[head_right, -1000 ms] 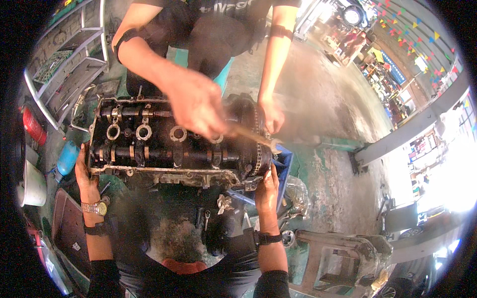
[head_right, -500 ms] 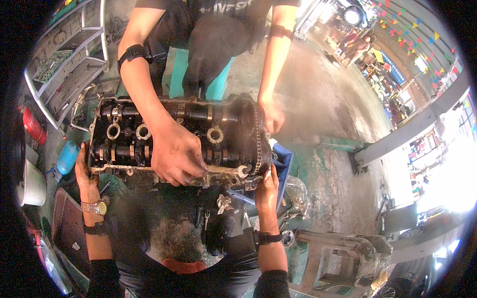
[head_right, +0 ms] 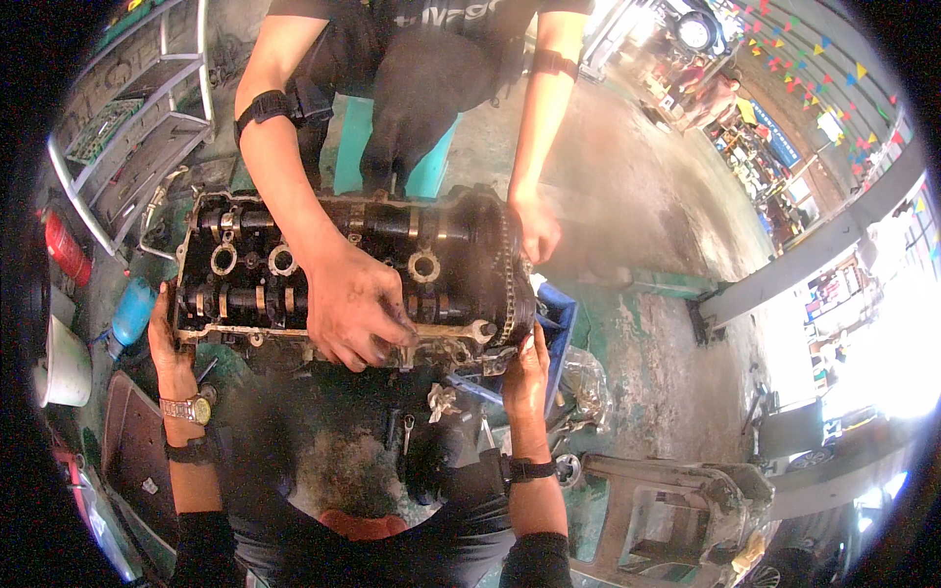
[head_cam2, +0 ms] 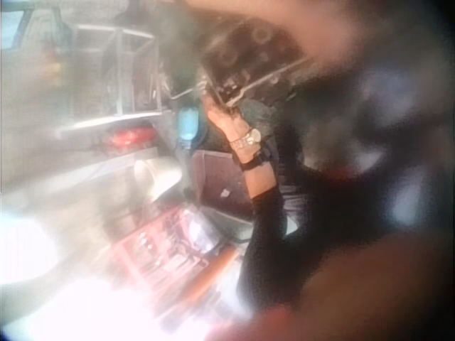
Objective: The person uses a wrench to turn the camshaft gear on a disassembled engine block while another person holds the block steady. The person repeatedly rotates the gear and adjusts the wrench position to continue turning it.
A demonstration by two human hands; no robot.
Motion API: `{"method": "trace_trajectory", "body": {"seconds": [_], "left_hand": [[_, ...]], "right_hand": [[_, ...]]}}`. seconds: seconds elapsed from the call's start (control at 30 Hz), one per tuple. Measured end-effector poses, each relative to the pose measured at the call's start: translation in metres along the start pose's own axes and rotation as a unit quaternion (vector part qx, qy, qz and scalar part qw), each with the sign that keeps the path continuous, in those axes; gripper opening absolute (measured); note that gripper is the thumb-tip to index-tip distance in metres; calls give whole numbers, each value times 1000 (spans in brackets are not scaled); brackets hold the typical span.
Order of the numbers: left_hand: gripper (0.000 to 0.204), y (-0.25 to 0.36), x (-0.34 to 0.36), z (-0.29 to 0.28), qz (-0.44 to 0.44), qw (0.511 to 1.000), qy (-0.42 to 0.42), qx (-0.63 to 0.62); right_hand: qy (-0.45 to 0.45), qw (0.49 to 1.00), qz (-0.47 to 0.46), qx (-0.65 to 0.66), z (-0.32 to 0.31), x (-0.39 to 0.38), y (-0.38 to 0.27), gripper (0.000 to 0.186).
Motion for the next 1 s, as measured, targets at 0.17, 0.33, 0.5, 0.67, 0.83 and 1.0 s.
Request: {"method": "trace_trajectory", "body": {"seconds": [0.17, 0.33, 0.5, 0.67, 0.83, 1.0], "left_hand": [[44, 0, -1, -1, -2, 1000, 10, -4], [44, -2, 0, -6, -12, 999, 40, -10], [44, -2, 0, -8, -10, 999, 36, -9], [44, -2, 2, -5, -3, 1000, 18, -8], [41, -1, 0, -5, -18, 999, 30, 0], [39, -2, -2, -4, -23, 999, 37, -23]], "right_hand": [[-10, 1000, 0, 3, 2, 1, -1, 67], [-14, 1000, -2, 16, 1, 2, 2, 47], [-10, 1000, -3, 1, -4, 2, 3, 48], [-28, 1000, -2, 4, -3, 2, 3, 53], [-6, 1000, -23, -14, -8, 1, 1, 55], [-5, 1000, -9, -23, -10, 3, 4, 72]]}}
Point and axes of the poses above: each hand's wrist, its own x-axis towards the middle knuckle, its own z-axis out of the palm, y = z × x, the point moved 10 cm from there along x, towards the middle knuckle, and after that the axes turned 5 degrees about -z, right-handed, at the moved point
